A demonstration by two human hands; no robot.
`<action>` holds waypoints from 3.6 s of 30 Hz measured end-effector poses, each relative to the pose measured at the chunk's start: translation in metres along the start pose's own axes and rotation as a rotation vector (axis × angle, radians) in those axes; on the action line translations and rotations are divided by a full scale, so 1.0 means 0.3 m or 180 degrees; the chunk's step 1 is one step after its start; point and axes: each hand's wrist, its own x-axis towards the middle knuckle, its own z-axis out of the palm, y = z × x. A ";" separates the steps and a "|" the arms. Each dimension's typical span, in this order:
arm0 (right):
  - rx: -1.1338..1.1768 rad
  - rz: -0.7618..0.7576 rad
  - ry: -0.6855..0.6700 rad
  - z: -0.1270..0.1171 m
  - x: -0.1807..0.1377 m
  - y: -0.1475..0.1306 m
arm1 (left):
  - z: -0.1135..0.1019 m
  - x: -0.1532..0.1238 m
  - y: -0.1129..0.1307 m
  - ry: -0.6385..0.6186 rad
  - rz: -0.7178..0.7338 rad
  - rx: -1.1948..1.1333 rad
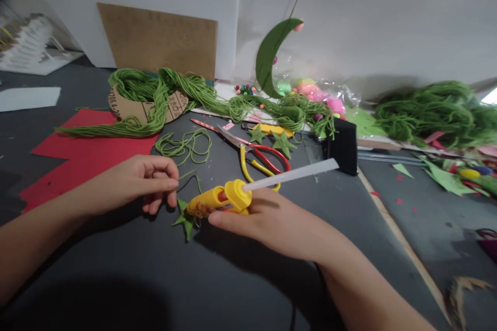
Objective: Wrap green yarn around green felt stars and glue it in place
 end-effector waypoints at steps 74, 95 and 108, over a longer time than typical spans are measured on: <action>-0.2568 -0.0828 0.1009 0.090 0.035 -0.061 | 0.030 -0.006 0.001 0.0595 0.0556 0.0089; -0.0652 -0.0587 0.0555 0.040 0.107 -0.048 | 0.008 -0.026 0.016 0.0785 0.0219 0.0493; -0.2145 -0.0674 0.0422 0.084 0.098 -0.011 | 0.061 -0.008 -0.043 0.0560 0.0967 0.2200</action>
